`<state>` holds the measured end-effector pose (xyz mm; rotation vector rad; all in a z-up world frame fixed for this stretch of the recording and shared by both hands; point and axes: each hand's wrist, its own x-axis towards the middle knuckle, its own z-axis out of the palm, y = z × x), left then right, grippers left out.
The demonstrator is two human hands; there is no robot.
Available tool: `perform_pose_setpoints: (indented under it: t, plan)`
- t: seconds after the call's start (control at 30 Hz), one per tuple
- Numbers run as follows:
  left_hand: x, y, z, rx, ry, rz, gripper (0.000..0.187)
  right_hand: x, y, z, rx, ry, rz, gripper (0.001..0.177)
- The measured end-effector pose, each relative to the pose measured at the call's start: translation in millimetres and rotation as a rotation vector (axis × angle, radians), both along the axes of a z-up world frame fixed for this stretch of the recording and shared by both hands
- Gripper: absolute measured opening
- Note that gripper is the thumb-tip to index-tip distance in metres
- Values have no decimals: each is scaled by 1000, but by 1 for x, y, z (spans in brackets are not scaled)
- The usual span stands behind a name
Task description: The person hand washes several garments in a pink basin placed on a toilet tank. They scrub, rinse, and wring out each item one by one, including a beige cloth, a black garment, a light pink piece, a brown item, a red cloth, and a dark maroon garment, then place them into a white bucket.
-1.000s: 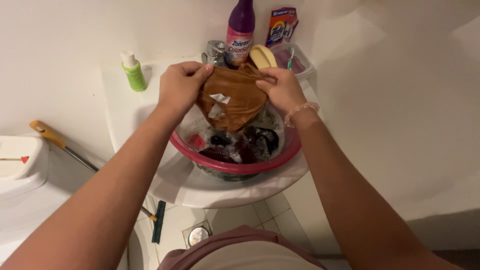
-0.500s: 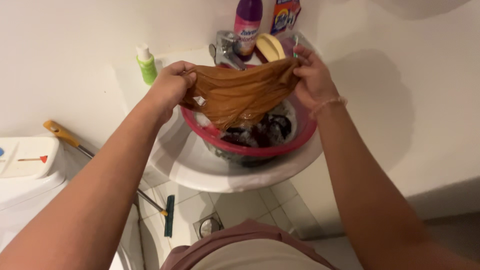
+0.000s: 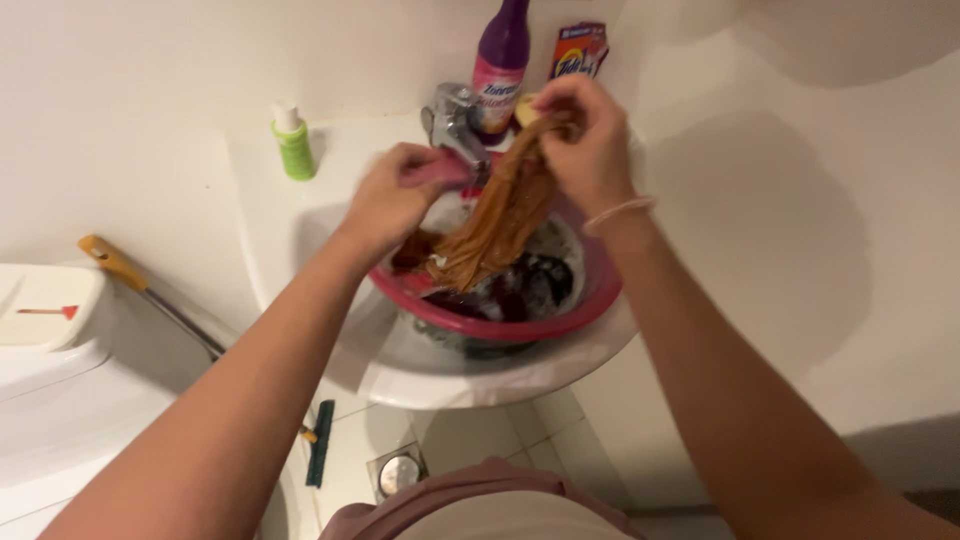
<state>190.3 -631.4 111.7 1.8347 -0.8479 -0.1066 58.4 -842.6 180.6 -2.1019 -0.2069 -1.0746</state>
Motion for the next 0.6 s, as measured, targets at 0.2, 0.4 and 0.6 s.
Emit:
perform_pose_setpoints:
  t: [0.2,0.4,0.6]
  plan:
    - [-23,-61,20,-187,763,-391,49,3,-2,12,-84,-142,3,26]
    - [-29,-69,41,-276,520,-384,28,0,-25,30,-234,-300,-128,24]
    - [-21,-65,60,-220,380,-236,15,7,-49,9,-120,-307,-175,28]
